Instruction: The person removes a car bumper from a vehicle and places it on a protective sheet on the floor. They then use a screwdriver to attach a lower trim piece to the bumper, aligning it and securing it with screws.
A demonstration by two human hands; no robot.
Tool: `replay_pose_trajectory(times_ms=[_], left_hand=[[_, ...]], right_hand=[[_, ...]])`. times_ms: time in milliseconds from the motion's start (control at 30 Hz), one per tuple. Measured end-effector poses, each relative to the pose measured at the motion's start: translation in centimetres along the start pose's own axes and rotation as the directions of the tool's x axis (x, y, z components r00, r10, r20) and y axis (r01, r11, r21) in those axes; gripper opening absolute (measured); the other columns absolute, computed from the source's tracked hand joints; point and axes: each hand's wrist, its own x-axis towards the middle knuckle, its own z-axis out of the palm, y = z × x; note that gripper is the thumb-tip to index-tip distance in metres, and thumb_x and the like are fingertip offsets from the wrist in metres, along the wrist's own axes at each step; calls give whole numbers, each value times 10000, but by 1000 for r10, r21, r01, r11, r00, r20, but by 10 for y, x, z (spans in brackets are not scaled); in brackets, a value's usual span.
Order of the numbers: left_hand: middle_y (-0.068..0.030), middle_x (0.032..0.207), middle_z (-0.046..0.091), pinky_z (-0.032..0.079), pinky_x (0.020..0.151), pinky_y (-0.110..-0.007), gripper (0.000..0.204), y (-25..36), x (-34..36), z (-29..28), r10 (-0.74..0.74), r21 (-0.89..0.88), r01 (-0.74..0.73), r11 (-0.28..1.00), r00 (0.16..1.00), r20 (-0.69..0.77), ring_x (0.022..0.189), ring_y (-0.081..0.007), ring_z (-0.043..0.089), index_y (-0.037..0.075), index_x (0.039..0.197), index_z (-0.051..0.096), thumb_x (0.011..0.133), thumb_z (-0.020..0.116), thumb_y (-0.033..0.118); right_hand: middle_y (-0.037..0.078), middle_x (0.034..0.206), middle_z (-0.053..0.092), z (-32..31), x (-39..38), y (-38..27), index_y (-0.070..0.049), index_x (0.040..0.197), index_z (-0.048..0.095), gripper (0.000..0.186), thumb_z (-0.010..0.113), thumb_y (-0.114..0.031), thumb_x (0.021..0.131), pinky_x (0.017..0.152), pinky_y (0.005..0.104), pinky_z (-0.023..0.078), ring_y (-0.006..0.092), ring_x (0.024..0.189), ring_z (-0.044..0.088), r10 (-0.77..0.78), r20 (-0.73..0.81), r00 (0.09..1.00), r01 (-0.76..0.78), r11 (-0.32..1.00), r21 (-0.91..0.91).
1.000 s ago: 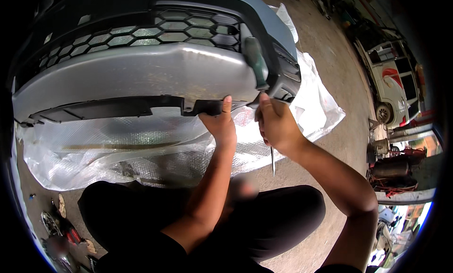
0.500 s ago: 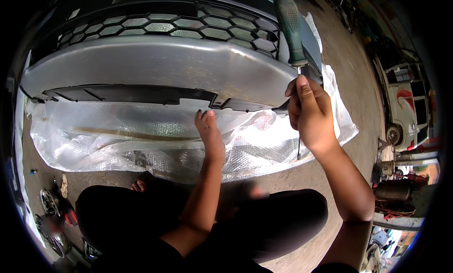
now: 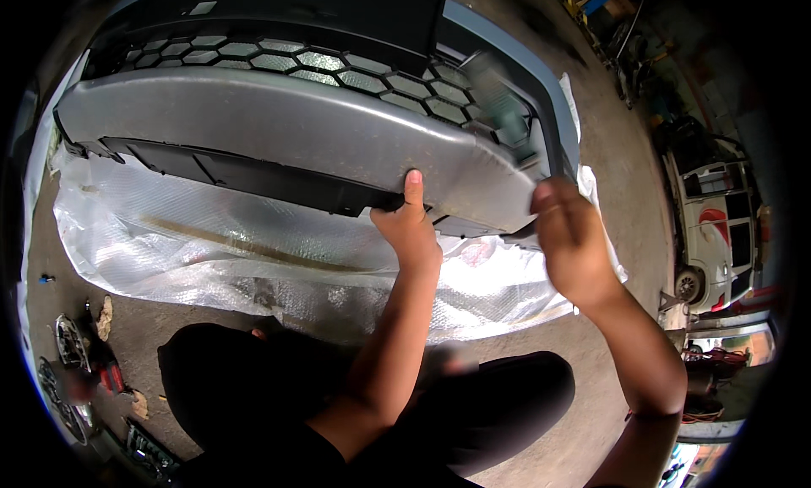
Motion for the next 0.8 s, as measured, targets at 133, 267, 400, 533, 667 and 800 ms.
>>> replay_pose_trajectory(times_ms=[133, 267, 400, 533, 667, 800], left_hand=[[-188, 1212, 489, 400, 1002, -340, 715, 4, 3, -1, 23, 32, -22, 999, 999, -27, 1119, -219, 497, -110, 1194, 322, 801, 818, 221], [-193, 1194, 490, 400, 997, -342, 719, -2, -14, 8, -27, 114, 34, 993, 998, -63, 1105, -224, 498, -117, 1169, 336, 791, 829, 244], [-206, 1183, 489, 394, 990, -338, 739, -2, 3, -7, 73, 92, -70, 993, 997, -31, 1098, -232, 493, -118, 1152, 363, 769, 847, 288], [-193, 1146, 508, 403, 973, -337, 747, -4, 6, -9, 77, 95, -74, 993, 997, -23, 1069, -227, 503, -121, 1143, 378, 757, 856, 303], [-194, 1132, 510, 406, 968, -342, 756, -9, -5, -1, 41, 102, -39, 994, 999, -17, 1060, -226, 501, -121, 1142, 379, 753, 858, 316], [-160, 1099, 525, 414, 940, -319, 673, -10, 4, -15, 82, 211, -84, 974, 996, 17, 1011, -209, 513, -108, 1128, 397, 799, 820, 297]], right_hand=[[-40, 547, 377, -33, 20, -48, -113, 752, 432, 383, 363, -346, 1048, 371, 238, 226, 60, 415, 333, -153, -195, 969, 215, 910, 355], [-45, 527, 351, 8, -15, 22, -123, 776, 444, 349, 413, -357, 1033, 373, 234, 242, 62, 407, 313, 64, -27, 998, -52, 947, 318], [-48, 504, 340, 1, -9, -17, -161, 743, 433, 408, 397, -461, 1017, 338, 244, 228, 71, 380, 306, 328, 168, 930, -332, 943, -1], [-43, 493, 277, -13, 17, -90, -145, 727, 419, 423, 362, -418, 1044, 343, 244, 181, 60, 373, 228, -55, -225, 973, 159, 866, 474], [-19, 545, 352, 18, 9, -26, -135, 789, 438, 375, 432, -433, 1015, 372, 254, 247, 87, 422, 311, 5, -12, 1000, 0, 900, 436], [-17, 535, 337, 16, 23, -63, -122, 812, 427, 371, 376, -428, 1017, 354, 264, 229, 88, 396, 290, 494, 235, 837, -536, 827, 171]])
